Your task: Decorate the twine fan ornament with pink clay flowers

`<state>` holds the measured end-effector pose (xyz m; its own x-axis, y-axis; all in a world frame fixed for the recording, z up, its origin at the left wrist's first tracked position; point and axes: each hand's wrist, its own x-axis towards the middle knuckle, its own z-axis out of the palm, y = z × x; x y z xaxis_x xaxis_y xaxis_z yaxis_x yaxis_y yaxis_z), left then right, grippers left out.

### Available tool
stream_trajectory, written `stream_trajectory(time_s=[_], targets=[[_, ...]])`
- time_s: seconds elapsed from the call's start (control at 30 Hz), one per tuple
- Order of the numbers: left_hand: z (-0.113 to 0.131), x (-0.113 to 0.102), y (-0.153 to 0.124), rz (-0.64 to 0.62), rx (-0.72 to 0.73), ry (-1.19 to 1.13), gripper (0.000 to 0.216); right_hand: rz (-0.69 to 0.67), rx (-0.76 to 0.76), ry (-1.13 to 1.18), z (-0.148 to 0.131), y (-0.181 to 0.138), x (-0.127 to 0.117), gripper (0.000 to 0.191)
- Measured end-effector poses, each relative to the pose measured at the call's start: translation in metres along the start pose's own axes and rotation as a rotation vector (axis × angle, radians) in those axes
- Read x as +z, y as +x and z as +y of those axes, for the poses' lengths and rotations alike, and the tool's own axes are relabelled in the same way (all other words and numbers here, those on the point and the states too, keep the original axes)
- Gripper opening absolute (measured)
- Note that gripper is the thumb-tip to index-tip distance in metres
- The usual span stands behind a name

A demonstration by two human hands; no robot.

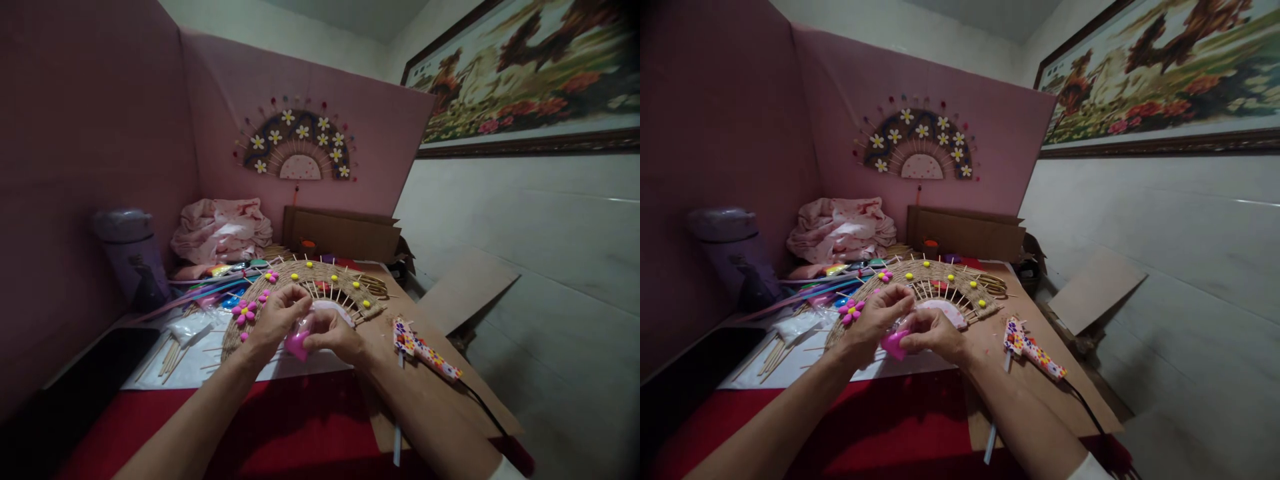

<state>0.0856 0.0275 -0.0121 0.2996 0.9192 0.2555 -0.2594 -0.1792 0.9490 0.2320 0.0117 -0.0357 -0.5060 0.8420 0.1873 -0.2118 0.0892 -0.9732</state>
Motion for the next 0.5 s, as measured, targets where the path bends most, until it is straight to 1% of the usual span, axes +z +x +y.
stream_trajectory(time_s=[0.1, 0.17, 0.2, 0.27, 0.37, 0.5], targets=[[0.0023, -0.0024, 0.0019, 0.131, 0.105, 0.035, 0.026, 0.210, -0.148, -0.033, -0.0024, 0.0031, -0.0009, 0.019], [0.0033, -0.0040, 0.0022, 0.168, 0.118, 0.056, 0.030, 0.332, -0.244, -0.052, -0.0048, 0.0049, -0.0022, 0.017], [0.0036, -0.0045, 0.0019, 0.169, 0.110, 0.064, 0.031, 0.368, -0.269, -0.062, -0.0058, 0.0055, -0.0030, 0.016], [0.0041, -0.0046, 0.0011, 0.156, 0.099, 0.085, 0.030, 0.421, -0.285, -0.090, -0.0070, 0.0061, -0.0046, 0.016], [0.0057, -0.0035, 0.0001, 0.152, 0.094, 0.132, 0.022, 0.471, -0.286, -0.134, -0.0061, 0.0062, -0.0065, 0.015], [0.0084, -0.0021, 0.0001, 0.174, 0.117, 0.209, 0.015, 0.494, -0.319, -0.128, -0.0024, 0.0068, -0.0076, 0.013]])
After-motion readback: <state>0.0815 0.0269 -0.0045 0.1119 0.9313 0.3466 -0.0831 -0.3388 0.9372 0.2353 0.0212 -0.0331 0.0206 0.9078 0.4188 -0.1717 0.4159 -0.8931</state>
